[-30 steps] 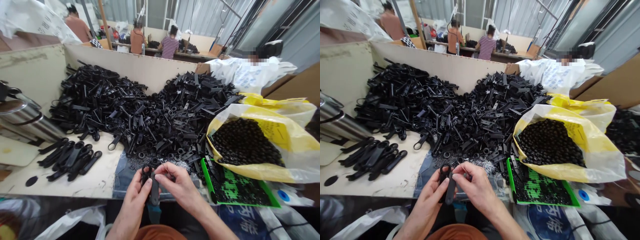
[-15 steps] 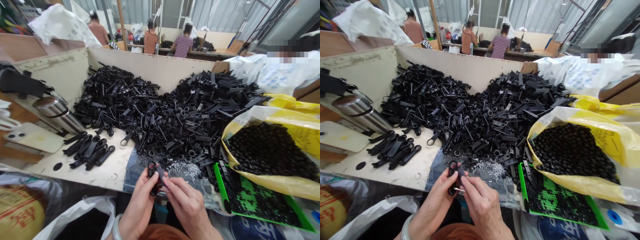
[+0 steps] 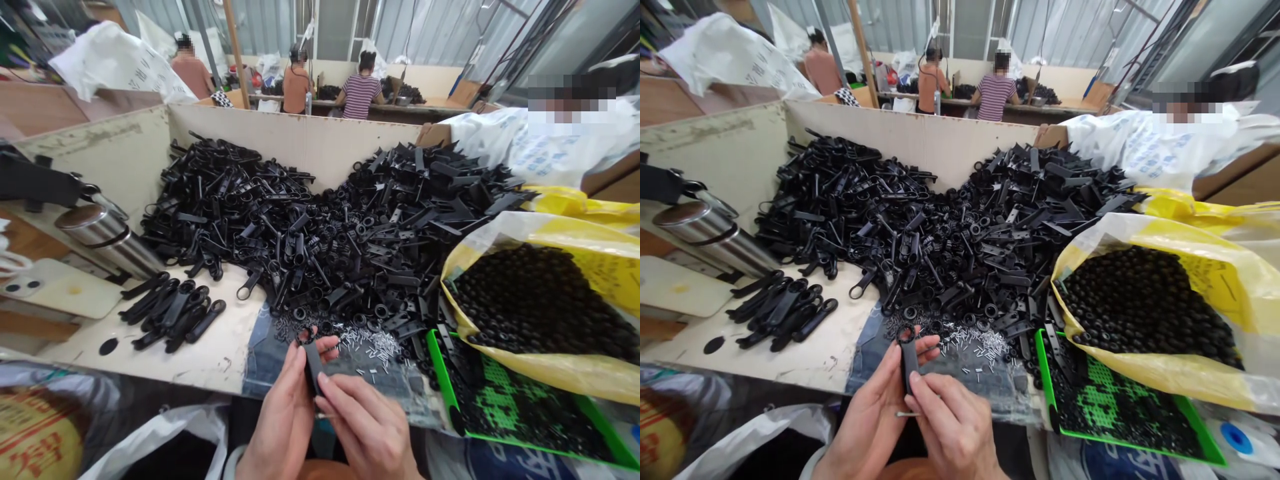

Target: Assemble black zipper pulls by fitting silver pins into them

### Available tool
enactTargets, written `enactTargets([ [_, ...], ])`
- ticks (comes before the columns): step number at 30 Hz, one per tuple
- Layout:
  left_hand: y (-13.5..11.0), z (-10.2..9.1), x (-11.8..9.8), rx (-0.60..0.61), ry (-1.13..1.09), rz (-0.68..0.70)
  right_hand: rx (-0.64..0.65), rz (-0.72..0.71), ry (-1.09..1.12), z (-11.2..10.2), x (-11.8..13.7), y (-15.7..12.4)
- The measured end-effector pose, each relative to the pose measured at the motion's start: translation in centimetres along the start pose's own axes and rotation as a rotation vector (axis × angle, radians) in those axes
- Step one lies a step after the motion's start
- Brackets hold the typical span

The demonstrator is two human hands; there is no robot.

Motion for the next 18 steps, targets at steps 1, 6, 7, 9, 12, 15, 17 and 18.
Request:
enactTargets([
  [1,0.1,0.0,0.1,0.002,-0.005,-0.004,-0.002,-0.009,-0.001,0.0,0.0,0.0],
  [6,0.1,0.0,0.3,-0.030,0.007,0.019,0.003,-0.019,-0.007,-0.1,0.0,-0.3],
  [7,0.1,-0.1,0.4,-0.040,0.028,0.015,0.001,-0.018,-0.020,-0.1,0.0,-0.4],
  [9,0.0,-0.3,0.7,-0.054,0.085,0.008,0.000,-0.010,-0.046,0.0,0.1,-0.4],
  [12,-0.1,-0.7,0.8,-0.079,0.229,0.052,0.024,-0.001,-0.061,0.3,0.2,-0.3],
  [15,0.1,-1.1,1.1,-0.127,0.360,0.056,0.036,0.011,-0.063,0.7,0.3,-0.5],
  [17,0.3,-1.4,1.4,-0.186,0.381,0.045,0.029,0.029,-0.066,1.0,0.3,-0.8],
  [18,0.4,-1.6,1.6,-0.216,0.375,0.052,0.021,0.033,-0.070,1.2,0.3,-0.9],
])
Point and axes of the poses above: each hand's wrist, its own y-axis towards the middle knuckle, its own z-axis out of the palm, x = y × z, the point moved 1 cm from there along y, towards the middle knuckle, and after that the axes turned 1 degree about -z, right-handed, at the moved point
